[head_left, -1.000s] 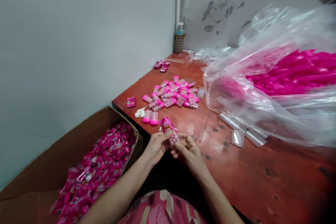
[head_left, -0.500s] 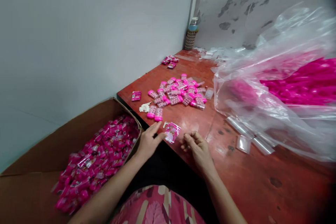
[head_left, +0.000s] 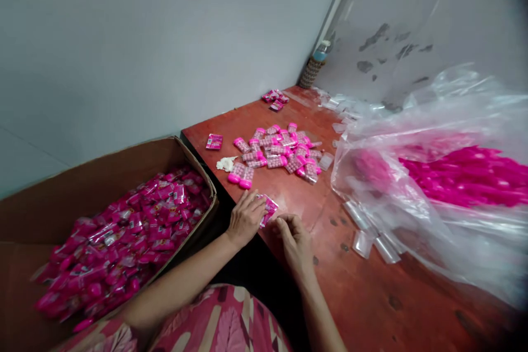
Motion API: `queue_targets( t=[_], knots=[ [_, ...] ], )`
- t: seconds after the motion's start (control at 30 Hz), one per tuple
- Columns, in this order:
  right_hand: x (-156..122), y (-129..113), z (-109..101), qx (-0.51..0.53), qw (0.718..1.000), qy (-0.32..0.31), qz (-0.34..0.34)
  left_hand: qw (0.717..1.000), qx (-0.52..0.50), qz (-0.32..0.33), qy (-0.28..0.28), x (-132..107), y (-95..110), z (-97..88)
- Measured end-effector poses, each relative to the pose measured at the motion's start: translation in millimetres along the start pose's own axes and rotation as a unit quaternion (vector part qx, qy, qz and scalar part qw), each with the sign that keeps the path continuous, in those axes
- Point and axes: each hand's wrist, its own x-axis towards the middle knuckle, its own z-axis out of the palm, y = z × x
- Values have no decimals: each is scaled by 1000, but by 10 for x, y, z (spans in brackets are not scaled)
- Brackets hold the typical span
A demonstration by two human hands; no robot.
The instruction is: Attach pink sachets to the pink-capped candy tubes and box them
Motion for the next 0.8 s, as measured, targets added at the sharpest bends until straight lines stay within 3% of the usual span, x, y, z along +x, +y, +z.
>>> queue_targets(
  t=[0.2,0.37,0.5,0.6,0.7,0.73,0.8],
  knots=[
    [21,-32,80,51,997,59,-5,989,-138,-21,41,-18,7,-8],
    [102,-119,76,160,986,43,21,975,-217,-3,43,17,246,-101],
    [149,-211,8,172,984,28,32,955,-276,-100,50,63,363,-207],
    [218,-239,-57,125,991,-35,28,926,-327,-184,-33,89,304,-226],
    [411,-265,-164,16,995,-103,4,879,-394,-251,-95,107,216,-184],
    [516,-283,-215,-41,995,-93,-12,859,-418,-281,-90,112,198,-167],
    [781,-331,-336,-199,978,-9,-59,821,-458,-334,-68,118,181,-144]
  ],
)
